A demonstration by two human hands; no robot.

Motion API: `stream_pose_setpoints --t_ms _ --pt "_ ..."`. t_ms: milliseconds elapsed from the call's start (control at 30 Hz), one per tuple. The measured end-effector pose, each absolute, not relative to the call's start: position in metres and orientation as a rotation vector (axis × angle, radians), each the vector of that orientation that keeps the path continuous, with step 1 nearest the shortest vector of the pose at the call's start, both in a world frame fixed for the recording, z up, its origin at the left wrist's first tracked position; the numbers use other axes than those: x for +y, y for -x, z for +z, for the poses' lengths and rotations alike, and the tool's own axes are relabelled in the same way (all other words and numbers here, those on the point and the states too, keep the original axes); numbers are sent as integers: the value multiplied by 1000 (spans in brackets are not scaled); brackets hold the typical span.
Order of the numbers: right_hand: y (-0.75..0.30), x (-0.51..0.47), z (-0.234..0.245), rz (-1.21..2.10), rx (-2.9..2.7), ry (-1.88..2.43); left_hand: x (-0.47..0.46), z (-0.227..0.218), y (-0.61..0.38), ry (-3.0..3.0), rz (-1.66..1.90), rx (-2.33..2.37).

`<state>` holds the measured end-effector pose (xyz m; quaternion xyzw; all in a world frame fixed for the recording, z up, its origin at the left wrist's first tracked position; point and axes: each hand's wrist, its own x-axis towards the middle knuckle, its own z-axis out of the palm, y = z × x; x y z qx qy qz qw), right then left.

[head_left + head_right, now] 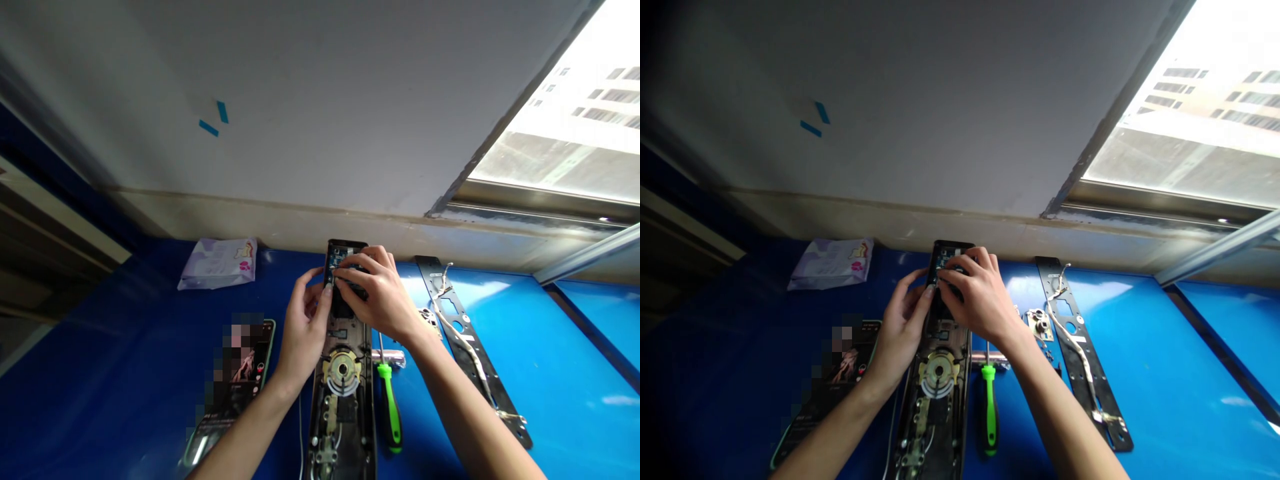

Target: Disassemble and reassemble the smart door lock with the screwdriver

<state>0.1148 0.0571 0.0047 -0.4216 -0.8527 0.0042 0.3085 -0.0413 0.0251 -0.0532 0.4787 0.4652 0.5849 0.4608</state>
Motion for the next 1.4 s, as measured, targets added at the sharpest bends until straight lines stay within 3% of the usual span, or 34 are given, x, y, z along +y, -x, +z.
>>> stream_pose_setpoints --t_ms 867,1400 --pt "-115 55 5 -93 -2327 1144 25 -54 42 -1110 1378 1105" --pt "-112 51 7 52 -2330 1248 24 -50 42 -1105 1389 1120"
